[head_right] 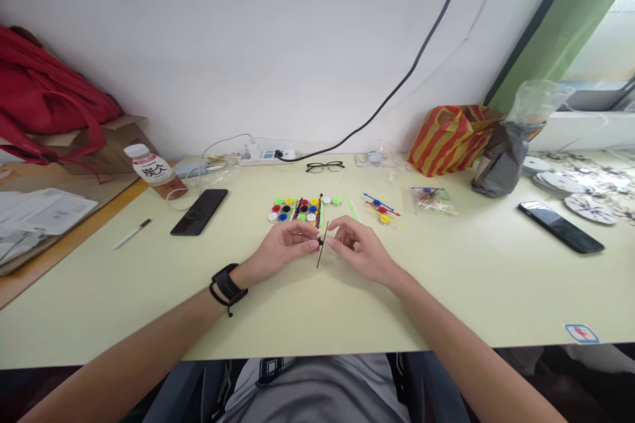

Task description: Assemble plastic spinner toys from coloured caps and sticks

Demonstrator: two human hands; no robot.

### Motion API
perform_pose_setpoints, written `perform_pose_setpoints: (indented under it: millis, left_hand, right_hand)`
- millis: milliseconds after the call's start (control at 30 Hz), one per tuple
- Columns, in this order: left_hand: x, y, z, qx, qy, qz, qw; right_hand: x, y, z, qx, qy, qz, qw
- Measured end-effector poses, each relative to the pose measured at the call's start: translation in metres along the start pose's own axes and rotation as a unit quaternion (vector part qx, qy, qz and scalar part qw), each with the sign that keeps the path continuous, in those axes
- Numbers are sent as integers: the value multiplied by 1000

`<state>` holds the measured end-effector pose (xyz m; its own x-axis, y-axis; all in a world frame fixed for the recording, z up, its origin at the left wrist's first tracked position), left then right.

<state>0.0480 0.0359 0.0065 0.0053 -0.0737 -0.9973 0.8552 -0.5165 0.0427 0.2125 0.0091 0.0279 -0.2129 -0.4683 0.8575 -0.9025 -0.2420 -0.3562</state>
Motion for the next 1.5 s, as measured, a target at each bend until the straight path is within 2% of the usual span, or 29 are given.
perform_pose_setpoints:
  millis: [67, 133, 300, 467, 733, 933, 1233, 1367, 1500]
  left_hand:
    - [-1, -1, 0, -3, 3, 1, 1000]
    - [-1, -1, 0, -7, 7, 1, 1000]
    - [0, -3, -1, -14, 11, -3, 1000]
    - [3, -2, -1, -5, 6, -10, 1000]
    - [5, 1, 1, 11, 1, -44, 999]
    - [7, 1, 0, 13, 2, -30, 999]
    - [3, 10, 2, 54, 1, -33, 998]
    - [1, 10, 2, 45, -2, -64, 997]
    - [6, 10, 1, 40, -33, -74, 996]
  right_hand:
    - [2, -4, 0, -22, -6, 0, 1000]
    - [1, -4, 1, -16, 2, 13, 1000]
    - [-10, 11, 2, 84, 41, 35, 995]
    - [-13, 12, 1, 71, 49, 18, 996]
    - [-11, 19, 3, 91, 60, -18, 994]
    - [-13, 18, 1, 111, 71, -24, 991]
    - [-15, 16, 2, 116, 76, -33, 990]
    - [-19, 9, -1, 91, 70, 0, 993]
    - [-33, -26, -5, -31, 67, 135, 988]
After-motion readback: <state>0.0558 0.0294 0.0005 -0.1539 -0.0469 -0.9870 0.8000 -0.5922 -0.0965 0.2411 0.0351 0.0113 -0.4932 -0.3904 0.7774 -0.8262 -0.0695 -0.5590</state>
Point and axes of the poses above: each hand's wrist, its own z-axis away from the middle knuckle, its own y-axis out of the palm, x = y × z, the point moved 8 cm from there along -z, towards the middle knuckle, and after that the axes turned 7 degrees about -y, right-handed, at the moved point
